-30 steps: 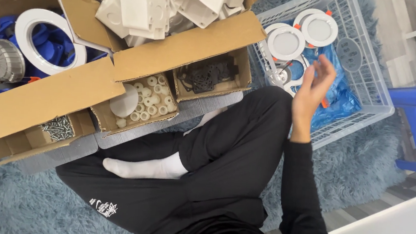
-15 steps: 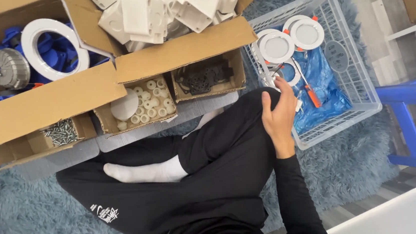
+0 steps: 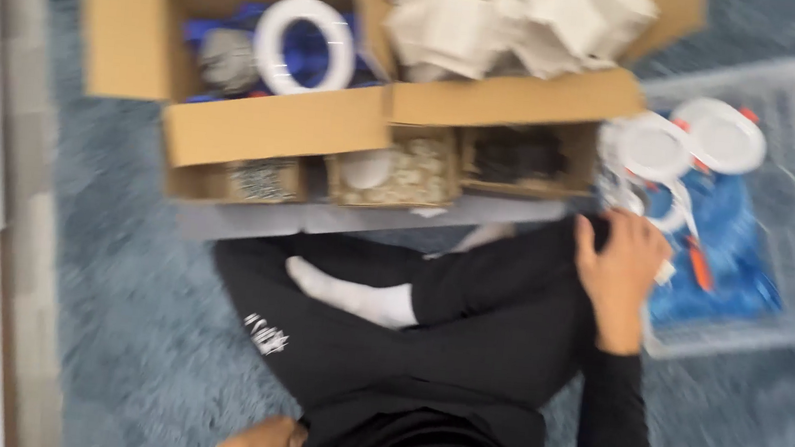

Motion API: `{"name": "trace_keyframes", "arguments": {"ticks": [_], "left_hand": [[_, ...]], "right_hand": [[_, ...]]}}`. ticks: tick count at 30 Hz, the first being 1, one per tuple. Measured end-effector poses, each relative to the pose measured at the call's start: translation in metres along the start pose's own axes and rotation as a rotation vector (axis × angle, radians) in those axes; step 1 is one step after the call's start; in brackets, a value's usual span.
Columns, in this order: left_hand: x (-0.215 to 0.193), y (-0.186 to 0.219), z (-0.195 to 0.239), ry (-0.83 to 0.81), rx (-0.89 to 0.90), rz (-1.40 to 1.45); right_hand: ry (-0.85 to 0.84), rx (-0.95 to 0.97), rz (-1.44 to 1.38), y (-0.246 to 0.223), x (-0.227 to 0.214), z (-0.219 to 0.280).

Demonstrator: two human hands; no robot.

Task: Inspecting LED downlights and using a screwdriver to service a small blue battery or electronic component.

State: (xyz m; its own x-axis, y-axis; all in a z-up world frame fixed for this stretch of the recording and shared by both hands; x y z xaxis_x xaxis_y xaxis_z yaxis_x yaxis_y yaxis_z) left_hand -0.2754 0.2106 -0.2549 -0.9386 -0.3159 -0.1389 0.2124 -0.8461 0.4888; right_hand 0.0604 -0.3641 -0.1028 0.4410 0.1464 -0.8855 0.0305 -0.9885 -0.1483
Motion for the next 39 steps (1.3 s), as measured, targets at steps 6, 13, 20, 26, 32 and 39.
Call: {"name": "trace_keyframes", "arguments": {"ticks": [6,13,20,26,32,39], "left_hand": [[-0.225,0.243,0.106,0.506,0.258,-0.040],[-0.391,0.366,0.143,1.354,0.708,-0.037],[-0.531,0.326,0.035,1.677,0.529,-0.565],[-0.536,0.326,0.032,1.753,0.538,-0.688],[-0.491,0.356,0.103,1.741,0.731,-0.593],[-0.413,0.355,0.133,1.813,0.846,-0.515]], "right_hand": [[-0.076,-0.034,0.204,0.004,0.014,0.003],[-0.081,-0.023,0.197,0.002,0.015,0.006],[-0.082,0.005,0.167,0.007,0.020,0.012],[-0.101,0.022,0.161,0.007,0.021,0.010],[-0.073,0.011,0.159,0.002,0.017,0.009],[-0.062,0.026,0.155,0.002,0.019,0.010]]}}
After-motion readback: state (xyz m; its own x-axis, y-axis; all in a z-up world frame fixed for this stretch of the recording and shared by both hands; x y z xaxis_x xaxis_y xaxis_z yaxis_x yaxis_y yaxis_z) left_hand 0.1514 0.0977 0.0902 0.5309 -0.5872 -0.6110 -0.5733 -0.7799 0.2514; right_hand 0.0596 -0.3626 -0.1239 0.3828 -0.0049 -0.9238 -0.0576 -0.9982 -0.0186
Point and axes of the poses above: each hand's wrist, its own z-axis away from the middle knuckle, its own x-axis out of the palm, y = z × x, the point moved 2 cm from there along -z, towards the middle knuckle, and after that the axes turned 2 degrees about z, right-handed, at the moved point
